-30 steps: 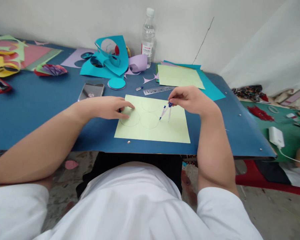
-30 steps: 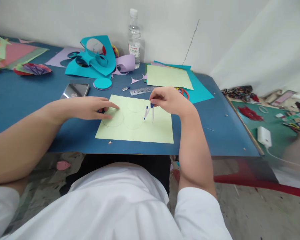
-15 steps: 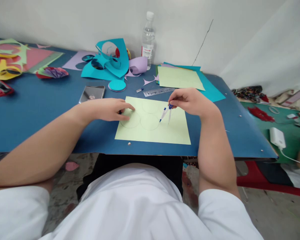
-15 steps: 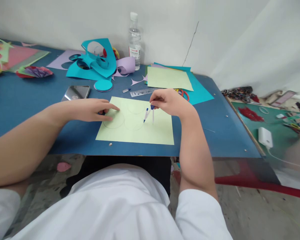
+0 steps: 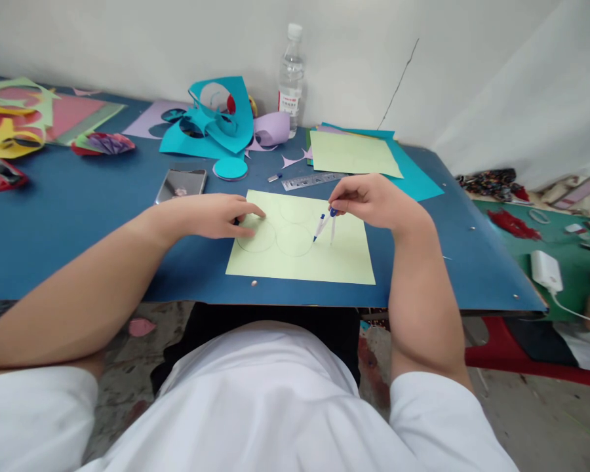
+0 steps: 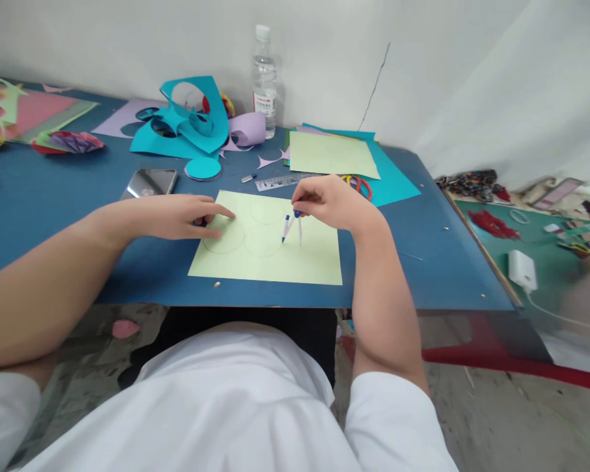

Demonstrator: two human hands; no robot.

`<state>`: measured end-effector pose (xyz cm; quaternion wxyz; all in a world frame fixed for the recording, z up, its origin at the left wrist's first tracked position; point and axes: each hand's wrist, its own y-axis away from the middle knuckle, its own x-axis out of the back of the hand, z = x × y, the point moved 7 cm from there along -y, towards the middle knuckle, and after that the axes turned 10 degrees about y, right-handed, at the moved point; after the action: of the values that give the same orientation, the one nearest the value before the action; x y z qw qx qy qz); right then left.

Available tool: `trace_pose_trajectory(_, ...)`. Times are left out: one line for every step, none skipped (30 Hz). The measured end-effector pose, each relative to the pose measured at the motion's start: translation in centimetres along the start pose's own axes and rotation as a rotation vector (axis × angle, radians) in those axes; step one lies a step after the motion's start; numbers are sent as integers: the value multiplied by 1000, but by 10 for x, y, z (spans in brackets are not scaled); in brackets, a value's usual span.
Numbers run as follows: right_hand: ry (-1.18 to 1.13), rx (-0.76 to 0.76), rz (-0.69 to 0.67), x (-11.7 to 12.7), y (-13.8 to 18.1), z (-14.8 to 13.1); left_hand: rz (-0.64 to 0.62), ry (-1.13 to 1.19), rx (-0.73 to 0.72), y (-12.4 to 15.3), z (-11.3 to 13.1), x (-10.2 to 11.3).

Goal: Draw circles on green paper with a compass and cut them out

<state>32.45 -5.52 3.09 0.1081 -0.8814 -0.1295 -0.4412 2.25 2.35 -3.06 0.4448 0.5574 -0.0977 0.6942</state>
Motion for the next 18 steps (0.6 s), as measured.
trace_pose_trajectory(-2, 0, -2, 0, 0, 0, 1, 2, 0, 0, 0, 0)
trace_pose_trajectory(-5, -1, -4, 0, 0, 0, 1, 2, 2, 0, 0, 0)
trace_pose_trajectory(-8, -2, -6, 0, 0, -1, -1, 2, 4, 0, 0, 0)
trace_pose_trajectory(-11, -3, -9, 0, 1, -1, -4, 2, 8, 0, 0, 0)
trace_pose_trajectory(-14, -5, -12, 0, 1, -1, -6, 2, 11, 0, 0, 0)
trace_pose_trajectory(-18, -5, -14, -1, 1, -2, -6, 2, 14, 0, 0, 0)
trace_pose_trajectory(-21, -6, -16, -1, 1, -2, -7, 3, 16, 0, 1, 0)
trace_pose_trajectory(-22, -8, -18, -1, 1, -2, -6, 3, 16, -1, 1, 1)
trace_pose_trajectory(-19, -10, -19, -1, 2, -2, -3, 3, 14, -1, 1, 1)
trace_pose_trajectory(-10, -12, -15, -1, 2, -2, 0, 1, 11, -1, 1, 1)
trace_pose_trajectory(3, -12, -6, 0, 1, -2, 3, -3, 6, -1, 1, 1)
trace_pose_trajectory(19, -8, 8, 1, 1, -2, 3, -8, 2, -1, 1, 1)
trace_pose_trajectory(36, 3, 25, 2, 1, -2, 3, -15, -2, -1, 1, 1)
trace_pose_trajectory(52, 20, 42, 3, 1, -3, 1, -22, -6, -1, 1, 1)
trace_pose_trajectory(63, 38, 57, 4, 1, -4, 0, -28, -9, 0, 0, 1)
trace_pose_trajectory(68, 53, 66, 5, 1, -5, -2, -30, -10, 0, 0, 1)
trace_pose_trajectory(66, 61, 68, 5, 1, -5, -2, -30, -11, 0, 0, 1)
trace_pose_trajectory(60, 61, 69, 4, 1, -5, -2, -27, -10, 0, 0, 1)
